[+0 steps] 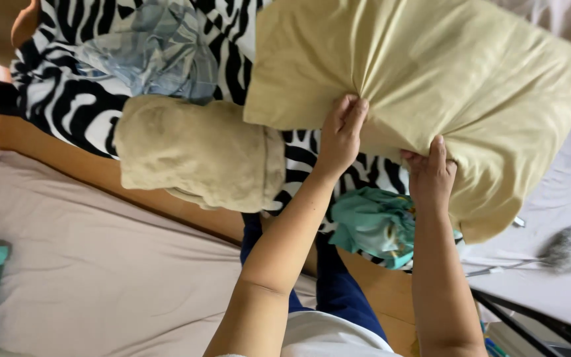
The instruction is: The person inserts a pillow into a teal pillowcase on a mattress, then moves a beige pillow to a nearby bed. They pick up a mop and place it against a wall, then fold a teal towel and place it on the bed. Finally, they insert a pillow into a white pillowcase and place it on a chair.
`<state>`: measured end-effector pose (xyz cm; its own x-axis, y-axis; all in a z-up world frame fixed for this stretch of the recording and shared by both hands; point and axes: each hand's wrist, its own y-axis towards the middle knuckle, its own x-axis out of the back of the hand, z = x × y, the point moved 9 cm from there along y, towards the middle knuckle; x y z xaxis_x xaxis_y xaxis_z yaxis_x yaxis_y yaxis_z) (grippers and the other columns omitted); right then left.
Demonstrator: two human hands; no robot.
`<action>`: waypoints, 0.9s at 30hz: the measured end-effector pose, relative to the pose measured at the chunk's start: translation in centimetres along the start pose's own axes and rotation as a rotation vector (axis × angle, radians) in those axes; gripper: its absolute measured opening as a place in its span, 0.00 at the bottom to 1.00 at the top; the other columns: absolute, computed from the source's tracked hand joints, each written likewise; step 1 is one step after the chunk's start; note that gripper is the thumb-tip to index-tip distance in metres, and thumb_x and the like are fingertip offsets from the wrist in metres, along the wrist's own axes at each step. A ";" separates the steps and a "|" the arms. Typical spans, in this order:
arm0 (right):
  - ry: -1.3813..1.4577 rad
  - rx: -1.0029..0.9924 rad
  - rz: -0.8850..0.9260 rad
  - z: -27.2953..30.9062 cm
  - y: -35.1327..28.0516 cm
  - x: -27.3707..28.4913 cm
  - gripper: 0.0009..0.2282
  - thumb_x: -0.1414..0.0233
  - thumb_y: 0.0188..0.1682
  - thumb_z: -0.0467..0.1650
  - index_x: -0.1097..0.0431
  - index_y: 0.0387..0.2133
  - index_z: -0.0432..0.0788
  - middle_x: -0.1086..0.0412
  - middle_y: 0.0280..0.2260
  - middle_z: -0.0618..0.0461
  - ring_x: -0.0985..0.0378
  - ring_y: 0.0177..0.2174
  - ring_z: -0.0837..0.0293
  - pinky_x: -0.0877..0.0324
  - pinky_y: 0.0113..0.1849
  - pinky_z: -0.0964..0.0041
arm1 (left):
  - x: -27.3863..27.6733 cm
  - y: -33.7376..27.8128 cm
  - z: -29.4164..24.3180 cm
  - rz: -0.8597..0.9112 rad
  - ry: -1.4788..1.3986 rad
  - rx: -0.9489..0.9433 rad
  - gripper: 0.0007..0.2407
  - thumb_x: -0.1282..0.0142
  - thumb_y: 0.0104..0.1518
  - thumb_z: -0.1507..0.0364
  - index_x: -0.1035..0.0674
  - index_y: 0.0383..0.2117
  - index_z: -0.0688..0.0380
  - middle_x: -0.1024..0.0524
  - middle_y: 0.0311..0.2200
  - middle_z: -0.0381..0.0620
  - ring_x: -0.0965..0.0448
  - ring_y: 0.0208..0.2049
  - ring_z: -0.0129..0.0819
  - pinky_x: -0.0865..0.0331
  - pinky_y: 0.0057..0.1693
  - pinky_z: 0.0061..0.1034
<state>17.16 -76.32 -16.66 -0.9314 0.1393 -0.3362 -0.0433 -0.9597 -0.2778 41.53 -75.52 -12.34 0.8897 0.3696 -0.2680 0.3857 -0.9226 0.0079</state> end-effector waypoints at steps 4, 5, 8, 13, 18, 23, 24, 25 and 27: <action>0.128 0.019 0.084 -2.9 0.5 -10.9 0.12 0.52 0.61 0.34 0.29 0.41 0.34 0.26 0.33 0.46 0.25 0.30 0.54 0.27 0.39 0.58 | 8.7 4.3 -4.6 -0.029 -0.008 -0.065 0.11 0.53 0.71 0.65 0.27 0.33 0.59 0.34 0.25 0.37 0.38 0.27 0.24 0.39 0.37 0.23; 0.134 0.013 0.100 -4.4 0.5 -13.1 0.12 0.52 0.61 0.34 0.29 0.40 0.34 0.26 0.32 0.45 0.25 0.30 0.53 0.27 0.38 0.59 | 11.1 5.3 -4.8 -0.033 0.014 -0.067 0.11 0.53 0.71 0.66 0.27 0.33 0.59 0.33 0.25 0.36 0.37 0.27 0.24 0.39 0.37 0.22; 0.173 0.029 0.116 -9.7 2.8 -18.4 0.13 0.51 0.62 0.34 0.29 0.36 0.34 0.27 0.29 0.45 0.25 0.28 0.52 0.27 0.37 0.58 | 18.1 8.9 -4.8 -0.051 0.048 -0.070 0.10 0.52 0.70 0.67 0.26 0.34 0.59 0.32 0.25 0.36 0.37 0.27 0.24 0.40 0.37 0.22; -0.042 0.008 0.090 -14.6 4.6 -29.5 0.19 0.51 0.60 0.39 0.27 0.34 0.32 0.25 0.27 0.45 0.24 0.27 0.57 0.29 0.35 0.63 | 28.1 14.0 -4.6 -0.137 0.123 -0.064 0.08 0.52 0.69 0.68 0.25 0.37 0.59 0.32 0.27 0.35 0.36 0.29 0.24 0.39 0.38 0.22; -0.426 -0.085 0.112 -17.5 7.4 -37.1 0.26 0.56 0.62 0.44 0.21 0.32 0.31 0.19 0.30 0.45 0.23 0.29 0.55 0.26 0.38 0.63 | 33.2 18.6 -6.0 -0.269 0.155 -0.078 0.09 0.53 0.70 0.67 0.24 0.39 0.60 0.25 0.29 0.36 0.27 0.32 0.26 0.30 0.43 0.22; -0.335 -0.111 0.603 -17.5 7.7 -40.3 0.17 0.59 0.61 0.38 0.31 0.52 0.39 0.24 0.48 0.47 0.21 0.46 0.62 0.27 0.48 0.64 | 25.9 17.8 -6.7 -0.161 0.413 -0.244 0.07 0.49 0.69 0.71 0.25 0.46 0.60 0.25 0.41 0.41 0.24 0.40 0.27 0.28 0.46 0.24; -0.361 -0.050 0.669 -17.6 7.8 -39.7 0.15 0.56 0.62 0.36 0.35 0.56 0.39 0.27 0.51 0.45 0.22 0.48 0.60 0.26 0.49 0.62 | 23.3 17.5 -3.9 -0.027 0.285 -0.069 0.07 0.49 0.66 0.72 0.25 0.45 0.60 0.24 0.39 0.39 0.22 0.35 0.25 0.26 0.39 0.23; -0.363 -0.046 0.653 -17.3 8.8 -36.9 0.15 0.56 0.62 0.36 0.35 0.56 0.39 0.27 0.51 0.45 0.22 0.48 0.60 0.26 0.49 0.62 | 21.2 16.7 -2.4 -0.011 0.279 -0.066 0.07 0.49 0.66 0.72 0.25 0.45 0.60 0.24 0.39 0.39 0.22 0.35 0.25 0.26 0.39 0.23; -0.048 -0.272 0.294 -17.6 11.7 -28.6 0.13 0.51 0.59 0.31 0.33 0.51 0.34 0.27 0.44 0.44 0.21 0.41 0.56 0.23 0.42 0.62 | 16.1 14.8 1.7 0.140 0.255 0.057 0.07 0.48 0.66 0.71 0.22 0.43 0.59 0.20 0.36 0.43 0.20 0.38 0.26 0.24 0.43 0.23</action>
<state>49.67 -87.27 -26.12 -0.9061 -0.1489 -0.3960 0.3183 -0.8566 -0.4061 61.15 -83.41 -18.13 0.9688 0.2473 -0.0173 0.2468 -0.9687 -0.0281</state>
